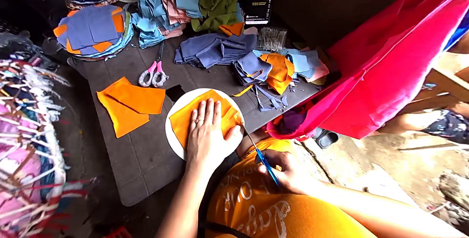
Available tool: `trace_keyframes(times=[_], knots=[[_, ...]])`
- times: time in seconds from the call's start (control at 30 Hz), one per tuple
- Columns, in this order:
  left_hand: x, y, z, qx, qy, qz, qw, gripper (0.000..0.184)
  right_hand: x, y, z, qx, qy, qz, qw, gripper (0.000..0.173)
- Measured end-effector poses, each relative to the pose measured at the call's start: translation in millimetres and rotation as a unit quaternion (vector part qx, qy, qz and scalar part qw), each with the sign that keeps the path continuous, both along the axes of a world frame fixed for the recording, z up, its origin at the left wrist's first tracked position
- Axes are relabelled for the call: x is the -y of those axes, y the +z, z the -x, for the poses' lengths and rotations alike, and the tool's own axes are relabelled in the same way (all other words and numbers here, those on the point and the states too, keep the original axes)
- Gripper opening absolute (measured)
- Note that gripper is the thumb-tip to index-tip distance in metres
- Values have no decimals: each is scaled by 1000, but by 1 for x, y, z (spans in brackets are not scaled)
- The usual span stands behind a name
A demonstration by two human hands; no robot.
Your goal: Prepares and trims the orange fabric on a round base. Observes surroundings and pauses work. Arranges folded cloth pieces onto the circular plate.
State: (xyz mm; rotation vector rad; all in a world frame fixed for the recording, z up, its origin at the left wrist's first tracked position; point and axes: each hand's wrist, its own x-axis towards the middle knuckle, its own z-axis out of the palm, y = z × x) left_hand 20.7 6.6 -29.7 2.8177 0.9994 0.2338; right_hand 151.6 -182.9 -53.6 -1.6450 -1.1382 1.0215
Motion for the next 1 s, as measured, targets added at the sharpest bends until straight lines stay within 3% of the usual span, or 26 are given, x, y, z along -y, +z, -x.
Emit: trace_keyframes(times=[0.43, 0.5, 0.6, 0.67, 0.87, 1.0], knots=[[0, 2, -1, -18, -8, 0, 1000, 79, 1, 8, -7, -29, -5, 32, 999, 37], [0, 1, -1, -14, -10, 2, 1000, 76, 1, 9, -9, -83, -4, 50, 995, 38], [-1, 0, -1, -8, -11, -3, 1000, 76, 0, 11, -14, -159, 20, 45, 986, 60], [-1, 0, -1, -6, -13, -10, 1000, 75, -3, 11, -15, -168, 28, 41, 985, 66], [-1, -1, -1, -9, -10, -9, 1000, 75, -15, 6, -18, -179, 27, 22, 983, 51], [-1, -2, -1, -7, -11, -11, 1000, 74, -19, 5, -19, -177, 27, 14, 984, 54]])
